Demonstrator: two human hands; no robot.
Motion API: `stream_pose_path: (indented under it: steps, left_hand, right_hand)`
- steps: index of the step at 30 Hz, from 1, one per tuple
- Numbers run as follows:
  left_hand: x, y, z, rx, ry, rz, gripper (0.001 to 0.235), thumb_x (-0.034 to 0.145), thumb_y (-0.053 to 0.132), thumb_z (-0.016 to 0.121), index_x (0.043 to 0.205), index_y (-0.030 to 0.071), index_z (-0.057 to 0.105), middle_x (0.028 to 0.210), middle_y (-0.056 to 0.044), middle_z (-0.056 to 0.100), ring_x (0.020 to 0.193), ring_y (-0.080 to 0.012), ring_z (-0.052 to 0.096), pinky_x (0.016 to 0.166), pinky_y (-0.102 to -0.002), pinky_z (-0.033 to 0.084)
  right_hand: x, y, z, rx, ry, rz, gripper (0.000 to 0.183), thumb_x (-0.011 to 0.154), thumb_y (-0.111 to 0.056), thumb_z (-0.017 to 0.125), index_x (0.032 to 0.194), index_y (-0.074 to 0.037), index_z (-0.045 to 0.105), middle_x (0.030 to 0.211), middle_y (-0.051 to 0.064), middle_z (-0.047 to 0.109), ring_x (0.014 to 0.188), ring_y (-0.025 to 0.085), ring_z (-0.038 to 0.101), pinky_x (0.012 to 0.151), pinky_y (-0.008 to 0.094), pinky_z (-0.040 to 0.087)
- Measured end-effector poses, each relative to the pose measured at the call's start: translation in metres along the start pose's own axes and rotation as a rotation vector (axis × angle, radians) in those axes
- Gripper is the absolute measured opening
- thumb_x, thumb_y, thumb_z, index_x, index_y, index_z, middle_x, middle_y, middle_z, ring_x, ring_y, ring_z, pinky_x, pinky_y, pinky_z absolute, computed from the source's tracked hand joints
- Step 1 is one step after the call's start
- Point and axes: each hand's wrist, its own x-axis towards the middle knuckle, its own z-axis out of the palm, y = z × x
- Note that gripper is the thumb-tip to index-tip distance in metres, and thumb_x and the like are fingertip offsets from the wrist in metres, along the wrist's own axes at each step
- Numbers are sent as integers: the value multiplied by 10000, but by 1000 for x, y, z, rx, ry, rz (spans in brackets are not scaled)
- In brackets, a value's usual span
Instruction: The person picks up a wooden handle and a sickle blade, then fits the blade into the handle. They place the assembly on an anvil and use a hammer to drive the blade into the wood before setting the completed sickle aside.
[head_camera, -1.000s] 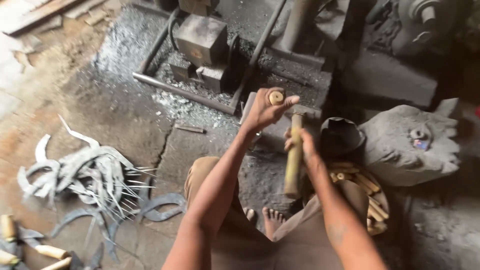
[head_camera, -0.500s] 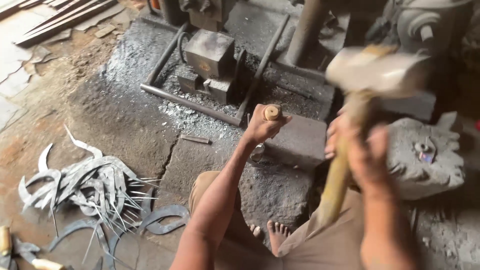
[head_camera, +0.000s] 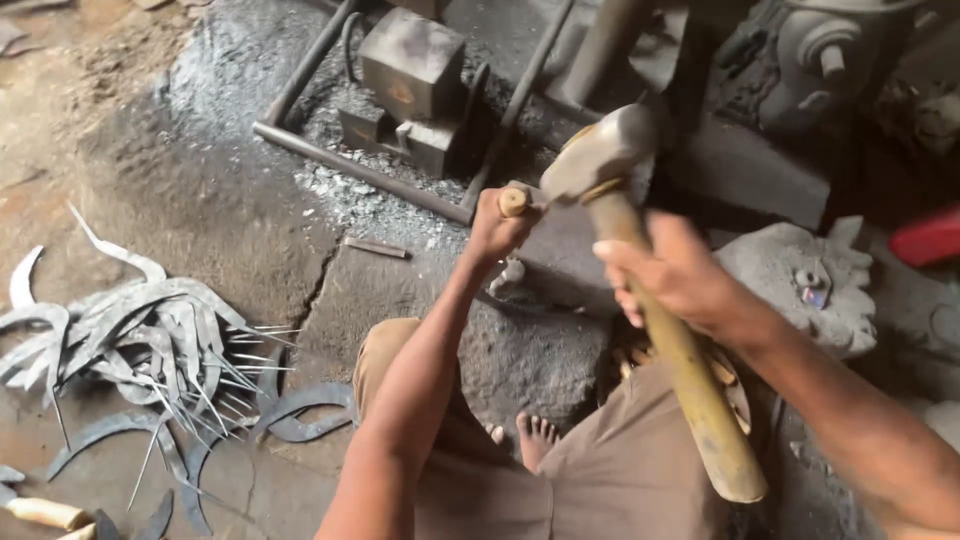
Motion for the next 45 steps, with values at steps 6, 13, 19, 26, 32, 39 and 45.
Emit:
stream_pose_path:
  steps: [6, 13, 19, 26, 32, 39, 45]
  left_hand:
    - [8, 2, -7, -73, -126, -28, 387, 918, 150, 762, 628, 113, 507, 547, 46, 543, 473, -37, 511, 415, -236, 381]
    - [3, 12, -5, -57, -107, -111, 238, 923, 143, 729, 720, 140, 605, 555, 54, 558, 477, -26, 504, 423, -225, 387]
    - [-7, -4, -8, -121, -62, -21, 321, 946, 140, 717, 676, 107, 545, 582, 72, 528, 502, -17, 469, 428, -229, 349]
    - [-8, 0, -8, -92, -74, -46, 384, 953, 154, 719, 645, 120, 492, 575, 80, 509, 509, -12, 459, 430, -231, 349]
    - [-9, -10, -8, -51, -59, -26, 371, 945, 159, 728, 642, 112, 520, 562, 79, 509, 500, -14, 454, 427, -237, 347]
    - [-12, -25, -12, -61, -22, -32, 391, 944, 148, 737, 631, 94, 508, 552, 74, 487, 501, -15, 433, 434, -243, 323]
    - [-9, -11, -14, -38, -37, -47, 376, 950, 158, 724, 647, 93, 510, 555, 68, 508, 498, -18, 459, 429, -243, 350]
  right_hand:
    - [-37, -84, -27, -106, 78, -775, 137, 986, -110, 541, 1057, 7, 547, 744, 34, 623, 514, 94, 637, 417, 234, 555]
    - [49, -22, -2, -527, -18, -415, 190, 981, -164, 630, 897, 6, 612, 650, 50, 636, 469, 141, 636, 428, 293, 520]
    - [17, -26, 5, -185, -3, -74, 268, 898, -214, 710, 882, 18, 577, 652, 32, 595, 467, 110, 575, 382, 302, 499]
    - [-15, -101, -23, -722, 326, -1193, 143, 1004, -108, 665, 1024, 20, 605, 751, 58, 629, 572, 118, 646, 464, 242, 527]
    - [49, -6, 3, -892, 374, -854, 202, 943, -202, 726, 936, -45, 599, 724, 76, 622, 555, 194, 599, 504, 337, 501]
    - [11, -21, 7, -236, 102, -128, 312, 883, -185, 723, 702, 38, 602, 565, 117, 602, 404, 183, 565, 359, 339, 489]
    - [-37, -115, -3, -88, 228, -880, 78, 998, -30, 518, 1075, -23, 524, 804, 29, 580, 595, 97, 589, 506, 274, 531]
